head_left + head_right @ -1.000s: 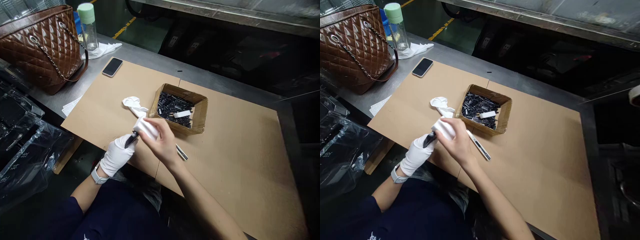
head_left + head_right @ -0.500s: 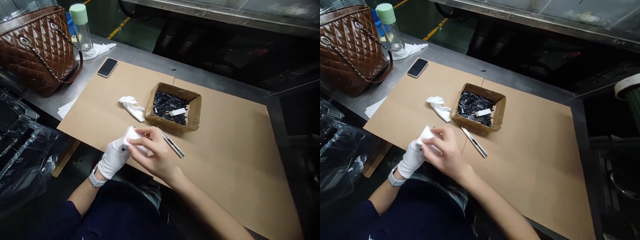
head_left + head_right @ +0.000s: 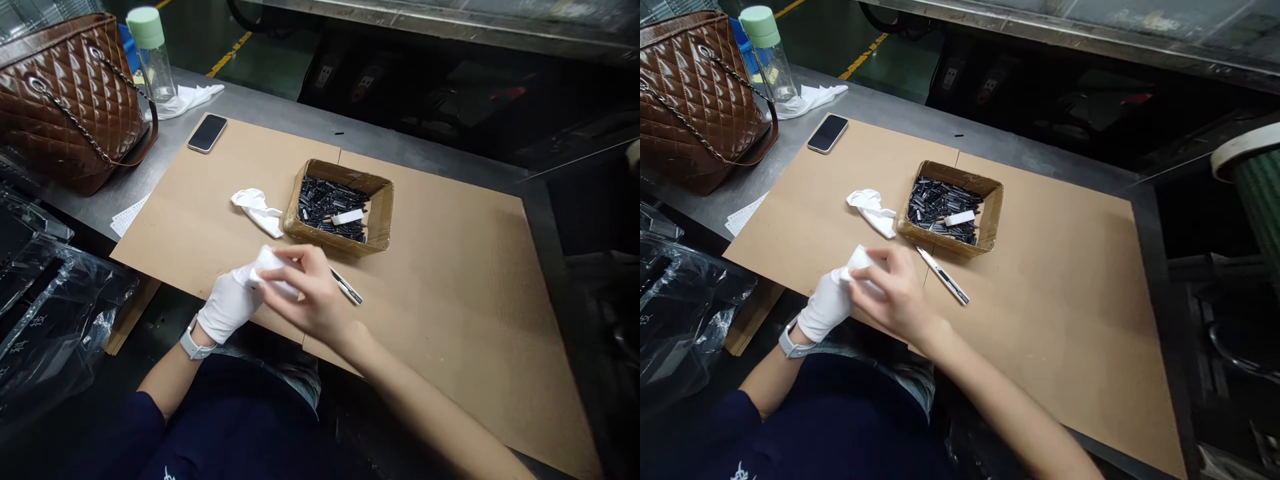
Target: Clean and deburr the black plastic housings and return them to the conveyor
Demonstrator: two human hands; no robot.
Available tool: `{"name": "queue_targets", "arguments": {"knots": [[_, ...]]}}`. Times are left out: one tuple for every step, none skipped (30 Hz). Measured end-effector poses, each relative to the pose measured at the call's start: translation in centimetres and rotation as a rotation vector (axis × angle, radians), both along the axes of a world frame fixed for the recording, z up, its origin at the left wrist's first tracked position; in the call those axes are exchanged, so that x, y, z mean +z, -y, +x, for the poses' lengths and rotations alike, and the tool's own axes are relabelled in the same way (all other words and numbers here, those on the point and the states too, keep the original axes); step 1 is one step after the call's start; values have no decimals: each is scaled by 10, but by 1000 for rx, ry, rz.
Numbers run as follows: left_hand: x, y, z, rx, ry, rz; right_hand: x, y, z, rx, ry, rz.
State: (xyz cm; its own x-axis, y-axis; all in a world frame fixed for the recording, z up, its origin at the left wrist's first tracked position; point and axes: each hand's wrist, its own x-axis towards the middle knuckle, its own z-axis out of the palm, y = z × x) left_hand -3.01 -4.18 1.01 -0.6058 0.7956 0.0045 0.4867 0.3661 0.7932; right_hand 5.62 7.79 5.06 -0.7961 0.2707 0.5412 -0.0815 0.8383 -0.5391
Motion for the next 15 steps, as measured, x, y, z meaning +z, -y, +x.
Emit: {"name": "queue_targets", "arguments": {"knots": [[0,-1,0,-10,-10,-1,-1,-1,1,-7,-14,28],[1,-2,-1,-18,-16,1,-2,-3,2,-33,-26,52],[1,-2,-1,-34,-12,5,-3,-5,3,-62,-35,74],[2,-2,-1,-50,3,14,-4,-7,4,-83,-42,100],[3,-2,-2,-69,22,26,-4,-8,5,-90,-49,135],[4,-3,-2,-90,40,40,-4,-10,5,-84,-54,177],[4,-3,-2,-99,47,49,-4,-11,6,-78,-60,218],[4,-4,-2,-98,46,48,-4,-11,7,-81,-68,254],[3,-4,-3,-99,48,46,-4,-10,7,-88,-69,278],[2,-5,-4,-107,58,47,-4,-9,7,-92,-66,290],[1,-6,-5,-123,71,54,-4,-8,8,-82,-60,295],[-1,-7,-6,-143,86,64,-4,-6,8,-59,-58,294],[-2,-7,-7,-159,98,74,-5,-5,8,-30,-58,293],[-4,-7,-7,-162,98,82,-6,-4,8,-15,-64,293],[-5,-7,-7,-151,89,81,-6,-3,7,-25,-73,294]]}}
